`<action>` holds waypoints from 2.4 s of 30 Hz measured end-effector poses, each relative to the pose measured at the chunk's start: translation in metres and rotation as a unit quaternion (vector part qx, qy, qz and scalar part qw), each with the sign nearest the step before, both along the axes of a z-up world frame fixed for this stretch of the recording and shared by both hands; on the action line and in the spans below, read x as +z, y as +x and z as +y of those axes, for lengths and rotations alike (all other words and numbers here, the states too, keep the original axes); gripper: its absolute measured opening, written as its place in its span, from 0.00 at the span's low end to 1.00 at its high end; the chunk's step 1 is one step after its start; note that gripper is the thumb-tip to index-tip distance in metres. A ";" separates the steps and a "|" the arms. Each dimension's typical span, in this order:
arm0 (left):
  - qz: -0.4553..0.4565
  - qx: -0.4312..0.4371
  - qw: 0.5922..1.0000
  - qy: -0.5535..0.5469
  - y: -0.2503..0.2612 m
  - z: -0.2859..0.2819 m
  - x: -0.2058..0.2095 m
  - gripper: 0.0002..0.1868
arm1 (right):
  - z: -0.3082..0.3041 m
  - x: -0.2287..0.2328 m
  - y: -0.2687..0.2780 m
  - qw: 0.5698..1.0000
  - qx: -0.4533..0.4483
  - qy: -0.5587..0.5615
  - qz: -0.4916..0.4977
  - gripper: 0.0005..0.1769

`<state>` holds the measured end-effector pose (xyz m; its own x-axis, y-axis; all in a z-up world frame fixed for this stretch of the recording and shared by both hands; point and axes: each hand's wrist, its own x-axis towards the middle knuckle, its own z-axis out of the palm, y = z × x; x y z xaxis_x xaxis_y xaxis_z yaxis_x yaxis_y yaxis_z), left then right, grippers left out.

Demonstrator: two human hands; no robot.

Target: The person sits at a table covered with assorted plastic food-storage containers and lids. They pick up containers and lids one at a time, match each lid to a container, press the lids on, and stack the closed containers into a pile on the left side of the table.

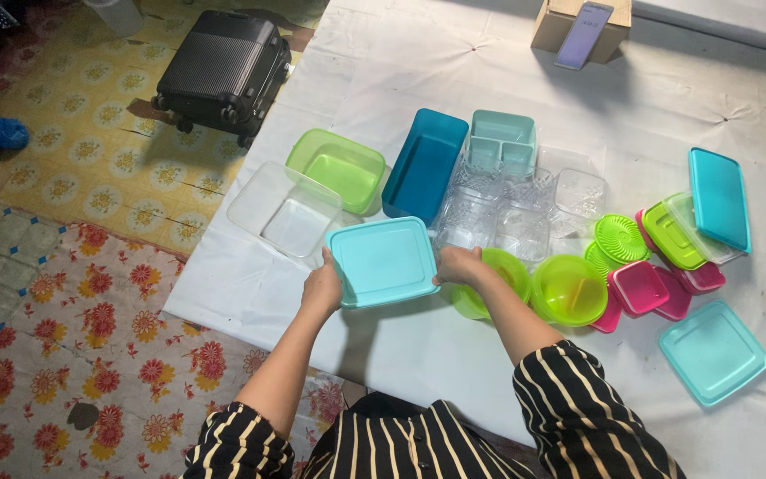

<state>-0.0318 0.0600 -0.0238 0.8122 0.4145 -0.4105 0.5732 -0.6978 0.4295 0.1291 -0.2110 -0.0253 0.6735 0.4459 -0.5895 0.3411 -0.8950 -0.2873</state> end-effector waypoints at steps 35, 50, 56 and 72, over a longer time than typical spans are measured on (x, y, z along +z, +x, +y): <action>0.015 0.084 0.986 -0.143 -0.005 -0.021 0.043 0.38 | 0.002 0.019 0.028 0.993 0.015 -0.020 0.115 0.14; 0.020 0.093 0.986 -0.136 -0.005 -0.023 0.046 0.43 | -0.018 -0.020 0.023 0.953 -0.115 0.168 0.223 0.06; -0.006 0.098 0.986 -0.133 -0.007 -0.024 0.046 0.44 | -0.020 -0.011 0.026 0.950 -0.097 0.186 0.230 0.09; -0.127 0.256 0.898 -0.335 -0.047 -0.035 0.030 0.23 | -0.029 0.030 -0.009 0.934 -0.137 0.302 0.133 0.15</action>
